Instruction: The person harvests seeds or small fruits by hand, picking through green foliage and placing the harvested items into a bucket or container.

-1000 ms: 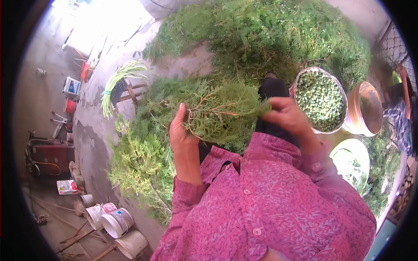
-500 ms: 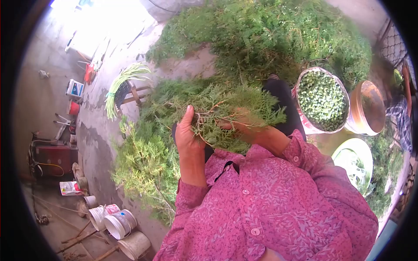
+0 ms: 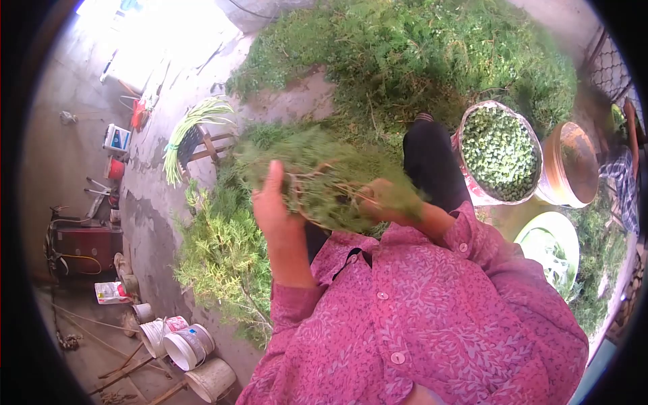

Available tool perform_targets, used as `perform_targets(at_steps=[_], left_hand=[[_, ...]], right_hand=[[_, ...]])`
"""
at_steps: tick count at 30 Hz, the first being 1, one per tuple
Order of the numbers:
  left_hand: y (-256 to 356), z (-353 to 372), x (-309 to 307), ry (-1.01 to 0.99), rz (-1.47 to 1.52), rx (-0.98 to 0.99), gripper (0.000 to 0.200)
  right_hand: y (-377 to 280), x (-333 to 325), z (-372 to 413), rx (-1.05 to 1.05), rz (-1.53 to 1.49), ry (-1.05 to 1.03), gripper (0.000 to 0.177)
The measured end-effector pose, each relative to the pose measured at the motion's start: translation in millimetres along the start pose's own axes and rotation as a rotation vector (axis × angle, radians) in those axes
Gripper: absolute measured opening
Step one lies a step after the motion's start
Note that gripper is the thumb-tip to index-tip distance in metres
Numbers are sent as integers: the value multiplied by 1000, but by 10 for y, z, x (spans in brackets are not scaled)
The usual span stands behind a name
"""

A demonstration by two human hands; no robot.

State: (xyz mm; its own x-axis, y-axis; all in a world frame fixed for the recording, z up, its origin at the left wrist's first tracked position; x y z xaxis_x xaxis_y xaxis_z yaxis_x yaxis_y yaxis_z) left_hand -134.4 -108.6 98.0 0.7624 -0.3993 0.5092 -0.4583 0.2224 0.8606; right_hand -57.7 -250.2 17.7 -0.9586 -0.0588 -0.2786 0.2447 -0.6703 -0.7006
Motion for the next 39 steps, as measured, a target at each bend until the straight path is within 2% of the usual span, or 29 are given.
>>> perform_targets(at_steps=[1,3,6,8,10,11,12,14,15,19,21,25,28,31,33,34,36,37,38,39], left_hand=[[112,-25,12,17,16,21,21],[165,-151,-59,49,47,56,23],[116,-268,-252,97,73,136,26],[86,-227,-393,229,-116,171,22],[53,-178,-342,224,-119,198,17],[65,-154,-304,206,-148,218,23],[82,-131,-269,189,-178,239,30],[87,-94,-215,166,-166,245,30],[96,-83,-177,140,-157,253,29],[90,-5,-74,92,-129,272,29],[106,19,-39,86,-142,330,18],[86,37,-29,71,-155,319,18],[100,81,40,65,-169,351,17],[151,1,-10,32,-183,397,25],[337,-44,-209,312,-423,344,15],[358,-124,-252,314,-422,345,15],[451,-210,-253,269,-211,424,16],[442,-148,-254,302,-278,411,16],[385,-131,-255,300,-281,412,16],[323,-138,-246,264,-248,452,16]], right_hand=[[59,65,8,3,-1,0,27],[196,248,38,-13,-724,-216,23],[98,104,278,-136,-893,-185,18],[-27,3,439,-207,-894,-205,15],[-223,-131,616,-390,-904,-167,14],[-262,-228,655,-416,-815,19,15],[-310,-229,631,-414,-812,20,15],[-424,-444,724,-514,-433,564,15],[-457,-462,693,-540,-392,651,16],[-488,-366,477,-578,-400,672,20],[-500,-306,400,-463,-382,554,24],[-451,-282,333,-430,-501,517,25],[-429,-316,330,-423,-409,622,23],[-389,-361,416,-456,-299,743,20],[-240,-336,346,-386,-406,539,14],[-157,-379,366,-388,-403,538,14],[-53,-194,294,-383,-1280,-227,11],[-68,-211,348,-433,-1350,-272,20],[-124,-213,388,-435,-1353,-274,20],[-160,-238,408,-409,-1301,-175,17]])
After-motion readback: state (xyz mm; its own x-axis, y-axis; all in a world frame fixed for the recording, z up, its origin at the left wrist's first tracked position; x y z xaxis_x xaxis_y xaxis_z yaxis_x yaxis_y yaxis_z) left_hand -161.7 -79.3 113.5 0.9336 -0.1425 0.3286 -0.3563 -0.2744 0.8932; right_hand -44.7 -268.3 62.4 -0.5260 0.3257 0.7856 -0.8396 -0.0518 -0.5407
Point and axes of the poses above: each hand's wrist, its own z-axis away from the middle knuckle, its own x-axis out of the palm, y = z × x, the point moved 7 cm from there along -z, towards the middle knuckle, and after that the axes turned 14 degrees about x, right-handed, at the moved point
